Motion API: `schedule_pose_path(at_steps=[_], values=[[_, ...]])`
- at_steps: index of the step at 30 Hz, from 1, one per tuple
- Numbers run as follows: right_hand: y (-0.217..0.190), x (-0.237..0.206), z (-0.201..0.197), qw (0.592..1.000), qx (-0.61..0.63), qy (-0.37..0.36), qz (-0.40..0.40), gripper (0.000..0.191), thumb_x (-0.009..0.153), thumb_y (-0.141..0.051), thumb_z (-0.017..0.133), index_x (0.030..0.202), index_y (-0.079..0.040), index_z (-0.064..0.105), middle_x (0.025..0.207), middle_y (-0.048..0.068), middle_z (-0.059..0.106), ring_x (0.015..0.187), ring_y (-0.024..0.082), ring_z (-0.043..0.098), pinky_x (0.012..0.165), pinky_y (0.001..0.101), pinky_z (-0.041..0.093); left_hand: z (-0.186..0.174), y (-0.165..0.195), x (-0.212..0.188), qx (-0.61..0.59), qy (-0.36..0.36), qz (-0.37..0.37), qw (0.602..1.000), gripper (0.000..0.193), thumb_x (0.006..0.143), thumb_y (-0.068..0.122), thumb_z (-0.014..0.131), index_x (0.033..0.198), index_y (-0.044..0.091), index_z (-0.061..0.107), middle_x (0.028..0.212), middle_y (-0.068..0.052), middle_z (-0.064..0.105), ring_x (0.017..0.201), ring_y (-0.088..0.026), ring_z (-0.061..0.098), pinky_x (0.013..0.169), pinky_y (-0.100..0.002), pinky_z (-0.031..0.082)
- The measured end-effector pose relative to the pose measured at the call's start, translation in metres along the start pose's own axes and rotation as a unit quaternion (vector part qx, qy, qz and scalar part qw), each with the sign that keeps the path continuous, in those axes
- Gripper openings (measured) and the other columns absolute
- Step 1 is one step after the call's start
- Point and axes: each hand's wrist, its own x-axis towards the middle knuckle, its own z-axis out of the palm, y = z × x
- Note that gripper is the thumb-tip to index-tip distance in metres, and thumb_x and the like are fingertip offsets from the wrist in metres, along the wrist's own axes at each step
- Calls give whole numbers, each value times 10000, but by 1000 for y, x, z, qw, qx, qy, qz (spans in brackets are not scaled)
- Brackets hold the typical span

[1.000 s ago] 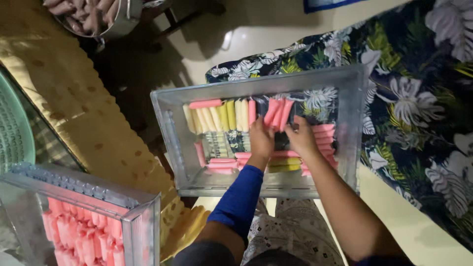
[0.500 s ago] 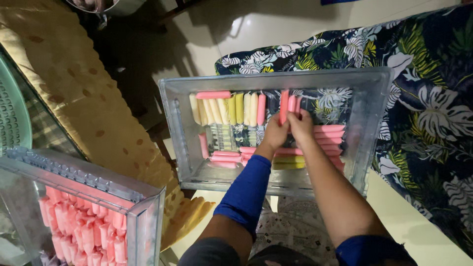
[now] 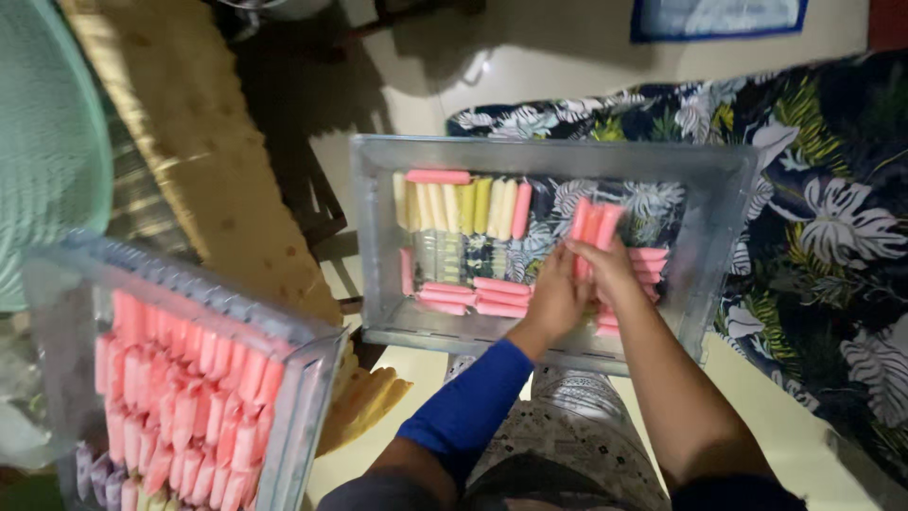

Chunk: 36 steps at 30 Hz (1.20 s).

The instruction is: The person transfers pink and yellow sausages from one clear plastic tray to another, arranging them in neat rows. The person repeatedly moves individual sausages between the two trays to organize them by color and alignment.

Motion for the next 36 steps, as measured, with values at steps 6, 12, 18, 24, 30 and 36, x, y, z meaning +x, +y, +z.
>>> schedule_pose_path(at_steps=[6,12,18,24,30,36], values=[[-41,-59,1,989,-75,-99,-78,604,819,-93,812,1351,-13,539,1155,85,650,1024,211,674,877,362,566,-77,47,-66,-110,-53,49,991,781,895,143,725,1558,-33,353,1545,-312,448,1415,-415,470,1161,-447,410],[-114,-132,68,914,-360,-49,-181,595,799,-150,841,1323,-4,600,1175,133,699,1005,253,688,892,383,564,-190,59,-145,-264,-34,15,964,704,934,185,713,1556,16,431,1298,-184,673,1213,-244,650,1052,-365,518],[-162,-196,239,810,-381,-323,-307,679,735,-153,850,1315,-57,510,1143,102,624,1002,224,644,828,360,555,-308,27,-247,-254,138,37,956,552,965,206,712,1453,5,550,1275,-144,690,1183,-200,663,1028,-341,532],[-123,-230,424,596,-684,-268,-325,728,708,-174,867,1356,-111,542,1160,159,708,978,282,702,814,447,561,-365,-11,-329,-255,324,4,911,461,967,180,719,1373,3,591,1240,-130,715,1151,-179,684,1022,-330,546],[-55,-215,534,302,-719,-415,-468,553,713,-135,795,1229,-112,599,1166,172,696,1068,412,667,866,478,543,-379,-45,-382,-385,380,-104,835,463,939,154,692,1370,33,576,1212,-89,692,1049,-152,660,886,-322,569],[-21,-198,588,167,-744,-468,-446,543,688,-90,759,1210,-127,612,1113,139,701,1059,396,656,871,490,529,-383,-67,-402,-311,438,-103,837,438,957,111,710,1374,38,595,1207,-96,719,1114,-161,675,943,-308,568]])
